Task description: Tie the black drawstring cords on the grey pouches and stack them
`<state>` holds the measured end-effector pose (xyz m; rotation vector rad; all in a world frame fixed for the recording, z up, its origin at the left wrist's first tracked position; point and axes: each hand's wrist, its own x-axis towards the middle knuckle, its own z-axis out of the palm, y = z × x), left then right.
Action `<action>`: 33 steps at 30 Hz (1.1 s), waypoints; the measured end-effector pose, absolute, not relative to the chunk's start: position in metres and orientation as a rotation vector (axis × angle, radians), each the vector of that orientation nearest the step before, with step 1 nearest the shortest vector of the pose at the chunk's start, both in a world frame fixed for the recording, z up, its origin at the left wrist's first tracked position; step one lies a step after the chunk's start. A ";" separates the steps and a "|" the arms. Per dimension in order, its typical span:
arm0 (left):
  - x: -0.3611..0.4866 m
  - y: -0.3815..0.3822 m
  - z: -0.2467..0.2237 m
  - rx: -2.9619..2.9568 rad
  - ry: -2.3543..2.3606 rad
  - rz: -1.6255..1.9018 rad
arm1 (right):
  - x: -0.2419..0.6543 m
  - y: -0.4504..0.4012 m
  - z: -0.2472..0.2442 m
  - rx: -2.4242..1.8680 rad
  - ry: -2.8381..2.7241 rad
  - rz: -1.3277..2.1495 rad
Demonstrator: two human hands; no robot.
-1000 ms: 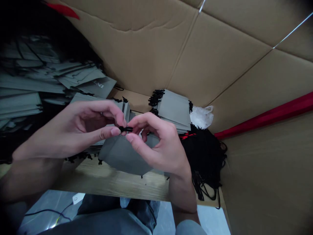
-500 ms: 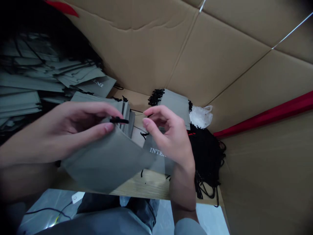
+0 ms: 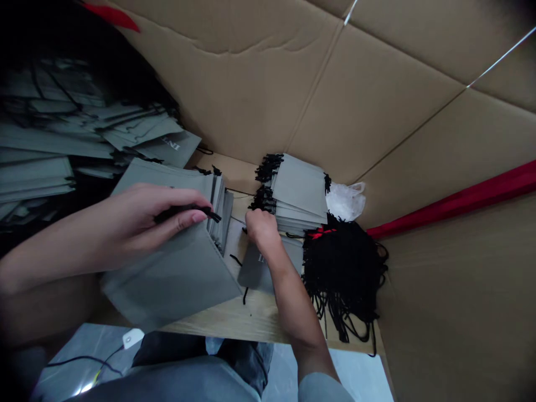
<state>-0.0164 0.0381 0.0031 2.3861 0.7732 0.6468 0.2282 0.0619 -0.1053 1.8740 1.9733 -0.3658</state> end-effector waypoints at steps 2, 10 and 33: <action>-0.015 0.038 0.001 2.411 0.782 0.650 | 0.227 0.064 -0.108 1.883 1.941 -0.333; -0.011 0.035 -0.011 2.452 0.865 0.615 | 0.226 0.067 -0.113 1.868 1.939 -0.347; -0.002 0.035 -0.018 2.386 0.774 0.512 | 0.275 0.000 -0.014 1.590 3.237 -1.080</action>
